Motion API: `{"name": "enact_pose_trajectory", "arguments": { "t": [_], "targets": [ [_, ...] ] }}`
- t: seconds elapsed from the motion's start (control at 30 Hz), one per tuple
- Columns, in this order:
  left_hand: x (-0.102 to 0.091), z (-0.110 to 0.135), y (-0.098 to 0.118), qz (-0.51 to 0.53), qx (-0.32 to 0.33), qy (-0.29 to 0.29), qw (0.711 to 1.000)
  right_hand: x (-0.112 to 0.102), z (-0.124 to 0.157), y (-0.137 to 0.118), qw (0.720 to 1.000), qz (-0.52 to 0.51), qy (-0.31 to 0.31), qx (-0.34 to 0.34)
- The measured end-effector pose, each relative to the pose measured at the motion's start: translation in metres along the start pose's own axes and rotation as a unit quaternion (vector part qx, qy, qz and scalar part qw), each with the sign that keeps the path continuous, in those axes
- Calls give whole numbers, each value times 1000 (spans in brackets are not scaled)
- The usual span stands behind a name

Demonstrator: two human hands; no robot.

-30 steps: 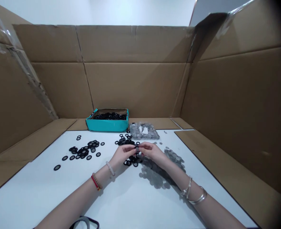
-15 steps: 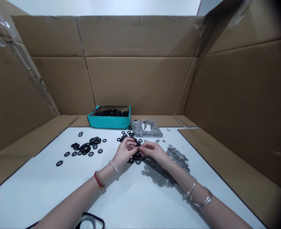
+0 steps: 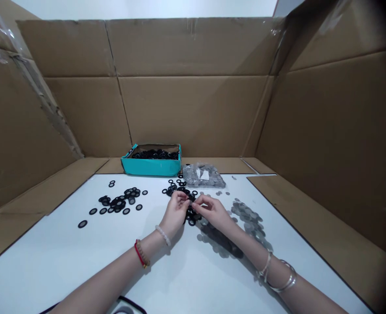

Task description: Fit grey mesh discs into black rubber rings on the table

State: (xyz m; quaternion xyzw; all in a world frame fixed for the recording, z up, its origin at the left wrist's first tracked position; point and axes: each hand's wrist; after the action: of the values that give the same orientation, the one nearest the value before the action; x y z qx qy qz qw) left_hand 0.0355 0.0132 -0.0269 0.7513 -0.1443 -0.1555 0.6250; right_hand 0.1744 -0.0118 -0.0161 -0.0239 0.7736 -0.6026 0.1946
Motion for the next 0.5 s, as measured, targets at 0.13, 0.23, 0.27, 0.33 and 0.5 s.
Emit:
{"name": "enact_pose_trajectory", "arguments": {
  "t": [0.13,0.23,0.27,0.33,0.5],
  "targets": [
    [0,2,2,-32,14,-15,999,4,2,1,999,30,36,-28],
    [0,5,1,-71,16,-32,997,4,4,0,997,42,43,-41],
    [-1,5,1,-78,12,-37,996,4,5,0,997,46,42,-45],
    [-1,6,0,-82,7,-43,996,3,6,-1,997,55,38,-49],
    [0,5,5,-38,19,-27,999,2,4,0,999,35,33,-25]
  ]
}}
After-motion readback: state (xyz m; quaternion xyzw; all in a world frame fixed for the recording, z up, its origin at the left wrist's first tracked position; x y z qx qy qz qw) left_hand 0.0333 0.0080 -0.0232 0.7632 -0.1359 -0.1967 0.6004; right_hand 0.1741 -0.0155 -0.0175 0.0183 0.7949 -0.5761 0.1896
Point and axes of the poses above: each hand's wrist, its own z-axis away from the middle knuckle, its own x-axis out of the palm, y = z × x, and after that the axes turned 13 degrees about -y, right-handed
